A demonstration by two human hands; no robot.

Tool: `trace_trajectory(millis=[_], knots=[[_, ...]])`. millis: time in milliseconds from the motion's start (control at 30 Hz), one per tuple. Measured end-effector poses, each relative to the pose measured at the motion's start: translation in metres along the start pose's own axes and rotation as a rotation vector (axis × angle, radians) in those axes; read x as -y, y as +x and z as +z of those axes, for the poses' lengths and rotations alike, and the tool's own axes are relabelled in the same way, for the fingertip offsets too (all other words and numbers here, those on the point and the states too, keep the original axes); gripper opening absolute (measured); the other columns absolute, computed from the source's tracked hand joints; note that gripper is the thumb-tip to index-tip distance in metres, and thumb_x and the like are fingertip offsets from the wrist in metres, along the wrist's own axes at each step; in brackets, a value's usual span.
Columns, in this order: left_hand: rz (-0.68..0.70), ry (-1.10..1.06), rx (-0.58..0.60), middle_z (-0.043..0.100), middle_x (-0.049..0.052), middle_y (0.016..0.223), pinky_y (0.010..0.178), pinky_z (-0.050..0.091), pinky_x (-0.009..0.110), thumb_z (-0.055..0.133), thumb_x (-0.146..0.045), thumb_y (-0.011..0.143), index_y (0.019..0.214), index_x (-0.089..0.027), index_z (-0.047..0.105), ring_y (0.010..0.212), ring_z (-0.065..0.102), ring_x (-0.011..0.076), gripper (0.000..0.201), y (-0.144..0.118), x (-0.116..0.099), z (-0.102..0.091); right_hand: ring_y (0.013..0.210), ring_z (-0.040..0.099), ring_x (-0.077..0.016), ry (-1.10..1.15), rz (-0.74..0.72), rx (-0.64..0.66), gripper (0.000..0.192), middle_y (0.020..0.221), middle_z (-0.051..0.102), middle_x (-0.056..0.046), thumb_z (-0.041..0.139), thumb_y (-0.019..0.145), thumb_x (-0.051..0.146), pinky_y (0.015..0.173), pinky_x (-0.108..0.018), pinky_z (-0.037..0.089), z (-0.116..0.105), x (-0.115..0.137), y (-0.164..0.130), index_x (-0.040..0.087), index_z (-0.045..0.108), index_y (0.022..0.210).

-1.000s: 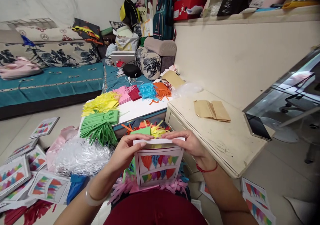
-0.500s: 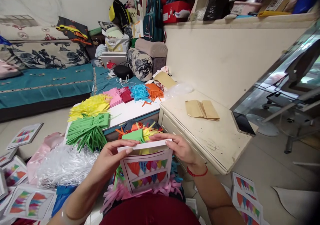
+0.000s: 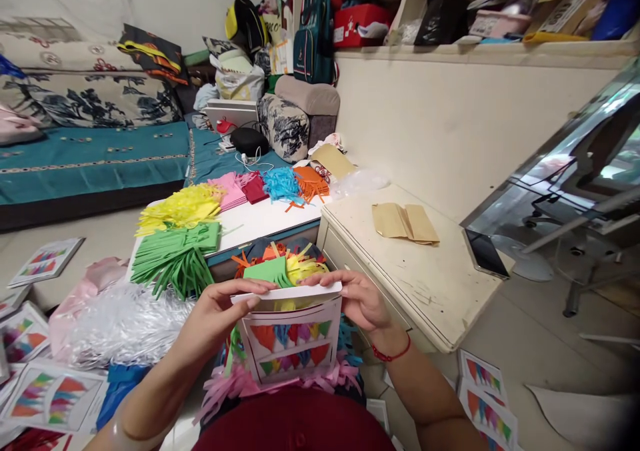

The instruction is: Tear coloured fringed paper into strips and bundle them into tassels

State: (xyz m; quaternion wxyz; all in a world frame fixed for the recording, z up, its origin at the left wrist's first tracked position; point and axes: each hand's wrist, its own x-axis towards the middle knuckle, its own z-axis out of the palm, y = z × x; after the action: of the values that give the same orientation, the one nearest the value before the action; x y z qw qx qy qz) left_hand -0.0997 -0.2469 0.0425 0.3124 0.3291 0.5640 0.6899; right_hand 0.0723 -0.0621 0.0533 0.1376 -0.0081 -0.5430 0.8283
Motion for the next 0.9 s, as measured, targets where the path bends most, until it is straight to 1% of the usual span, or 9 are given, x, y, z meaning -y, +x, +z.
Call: trace_trajectory(millis=[167, 267, 333, 433, 567, 633, 767, 833, 900], knots=[[0.033, -0.004, 0.057, 0.074, 0.009, 0.093, 0.076, 0.054, 0.027, 0.074, -0.028, 0.072, 0.076, -0.023, 0.076, 0.089, 0.068, 0.0217, 0.007, -0.001, 0.002, -0.001, 0.109, 0.060, -0.0262, -0.045, -0.086, 0.051, 0.019, 0.110, 0.069, -0.008, 0.071, 0.070, 0.035, 0.095, -0.044, 0.044, -0.001, -0.006, -0.001, 0.022, 0.072, 0.084], [0.056, 0.011, 0.073, 0.074, 0.009, 0.092, 0.076, 0.055, 0.028, 0.073, -0.028, 0.072, 0.076, -0.023, 0.077, 0.089, 0.068, 0.0221, 0.007, -0.002, 0.001, 0.000, 0.104, 0.063, -0.0250, -0.092, -0.165, 0.006, 0.015, 0.104, 0.071, -0.007, 0.065, 0.079, 0.034, 0.095, -0.044, 0.045, 0.000, -0.011, -0.001, 0.022, 0.073, 0.083], [0.070, 0.026, 0.079, 0.074, 0.009, 0.092, 0.078, 0.055, 0.029, 0.072, -0.028, 0.073, 0.077, -0.023, 0.077, 0.090, 0.068, 0.0227, 0.008, -0.002, 0.001, 0.000, 0.103, 0.064, -0.0250, -0.150, -0.185, -0.014, 0.020, 0.104, 0.071, -0.008, 0.059, 0.084, 0.034, 0.095, -0.044, 0.045, -0.001, -0.011, -0.002, 0.022, 0.073, 0.091], [0.081, 0.078, 0.101, 0.074, 0.009, 0.095, 0.082, 0.054, 0.031, 0.069, -0.028, 0.076, 0.081, -0.023, 0.077, 0.094, 0.068, 0.0236, 0.010, -0.003, 0.000, 0.000, 0.108, 0.062, -0.0235, -0.355, -0.206, 0.008, 0.026, 0.110, 0.069, -0.008, 0.053, 0.089, 0.034, 0.098, -0.041, 0.045, -0.006, -0.002, -0.004, 0.022, 0.071, 0.104], [0.105, 0.184, 0.176, 0.073, 0.011, 0.102, 0.089, 0.052, 0.034, 0.064, -0.031, 0.081, 0.087, -0.022, 0.077, 0.100, 0.066, 0.0249, 0.017, -0.003, -0.001, 0.000, 0.113, 0.059, -0.0177, -0.726, -0.263, 0.120, 0.028, 0.118, 0.066, -0.004, 0.047, 0.093, 0.024, 0.101, -0.035, 0.044, -0.018, 0.017, -0.009, 0.025, 0.068, 0.112], [0.125, 0.213, 0.201, 0.072, 0.012, 0.104, 0.090, 0.052, 0.035, 0.062, -0.032, 0.083, 0.090, -0.021, 0.077, 0.101, 0.066, 0.0254, 0.019, -0.003, -0.002, 0.000, 0.114, 0.059, -0.0161, -0.809, -0.283, 0.161, 0.030, 0.120, 0.065, -0.004, 0.046, 0.094, 0.021, 0.100, -0.033, 0.044, -0.024, 0.022, -0.011, 0.026, 0.066, 0.115], [0.210, 0.276, 0.235, 0.070, 0.011, 0.110, 0.090, 0.051, 0.033, 0.056, -0.031, 0.088, 0.093, -0.020, 0.075, 0.105, 0.064, 0.0240, 0.023, -0.006, -0.006, 0.003, 0.111, 0.061, -0.0162, -0.754, -0.345, 0.174, 0.027, 0.119, 0.066, -0.005, 0.049, 0.094, 0.030, 0.098, -0.032, 0.046, -0.029, 0.015, -0.011, 0.026, 0.068, 0.112], [0.277, 0.310, 0.252, 0.069, 0.011, 0.113, 0.090, 0.050, 0.031, 0.052, -0.029, 0.091, 0.095, -0.019, 0.074, 0.105, 0.064, 0.0222, 0.025, -0.008, -0.006, 0.004, 0.105, 0.064, -0.0177, -0.690, -0.397, 0.139, 0.026, 0.114, 0.068, -0.006, 0.060, 0.086, 0.040, 0.093, -0.032, 0.049, -0.029, 0.006, -0.010, 0.026, 0.071, 0.105], [0.343, 0.324, 0.274, 0.068, 0.012, 0.114, 0.089, 0.050, 0.030, 0.052, -0.027, 0.091, 0.097, -0.018, 0.072, 0.105, 0.063, 0.0208, 0.023, -0.010, -0.005, 0.007, 0.098, 0.066, -0.0185, -0.638, -0.439, 0.070, 0.025, 0.106, 0.071, -0.006, 0.071, 0.076, 0.041, 0.088, -0.031, 0.052, -0.028, -0.002, -0.008, 0.027, 0.074, 0.097]])
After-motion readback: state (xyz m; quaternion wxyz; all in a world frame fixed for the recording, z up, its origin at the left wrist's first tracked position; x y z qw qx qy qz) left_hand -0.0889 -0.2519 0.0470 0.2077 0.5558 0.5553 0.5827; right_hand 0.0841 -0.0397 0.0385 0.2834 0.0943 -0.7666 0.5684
